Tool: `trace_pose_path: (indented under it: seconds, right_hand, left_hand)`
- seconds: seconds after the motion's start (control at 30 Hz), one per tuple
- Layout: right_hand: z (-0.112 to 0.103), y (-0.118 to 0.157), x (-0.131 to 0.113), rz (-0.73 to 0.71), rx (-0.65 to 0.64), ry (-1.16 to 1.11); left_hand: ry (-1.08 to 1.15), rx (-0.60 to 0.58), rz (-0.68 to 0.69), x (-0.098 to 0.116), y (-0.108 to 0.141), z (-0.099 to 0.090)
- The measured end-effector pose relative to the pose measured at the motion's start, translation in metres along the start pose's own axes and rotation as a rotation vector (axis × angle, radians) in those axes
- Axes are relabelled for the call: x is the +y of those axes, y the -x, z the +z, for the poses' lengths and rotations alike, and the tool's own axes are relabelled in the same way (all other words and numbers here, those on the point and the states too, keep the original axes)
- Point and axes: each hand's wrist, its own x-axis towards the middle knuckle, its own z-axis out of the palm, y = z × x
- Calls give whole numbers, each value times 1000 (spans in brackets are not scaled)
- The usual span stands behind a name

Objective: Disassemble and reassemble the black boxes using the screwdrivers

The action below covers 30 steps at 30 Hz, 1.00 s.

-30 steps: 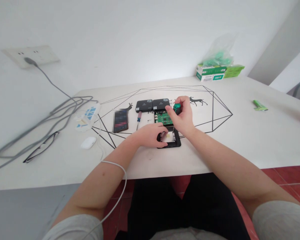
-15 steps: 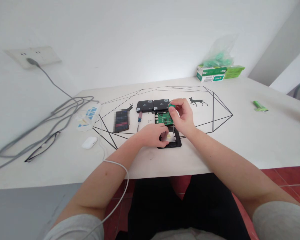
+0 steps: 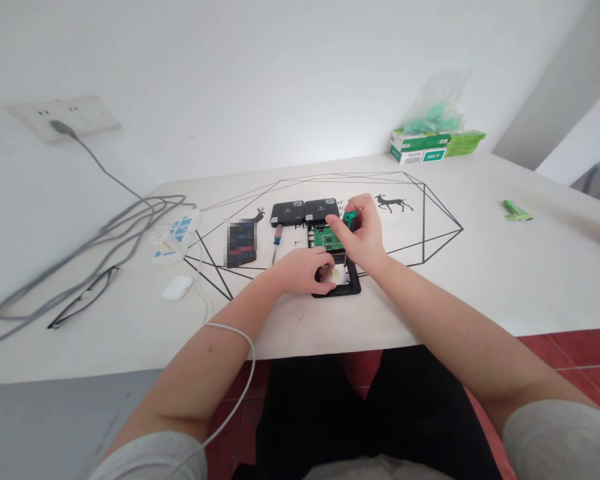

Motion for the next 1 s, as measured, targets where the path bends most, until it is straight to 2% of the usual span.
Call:
trace_pose_path:
  seconds: [0.17,0.37,0.73,1.0]
  right_hand:
    - [-4,-1,-5,-88,-158,-99]
    - [-5,-4,-1,-53,-217,-178]
    - [-6,-8,-2,-35,-138,-15]
    - [0,2,1,92,-127,-25]
  left_hand:
    - [-8,-8,6,-1,-1,1]
    - [-3,-5,4,0,-2,0]
    - [-4,1,8,-2,-1,2]
    - [16,-6,20,-2,-2,1]
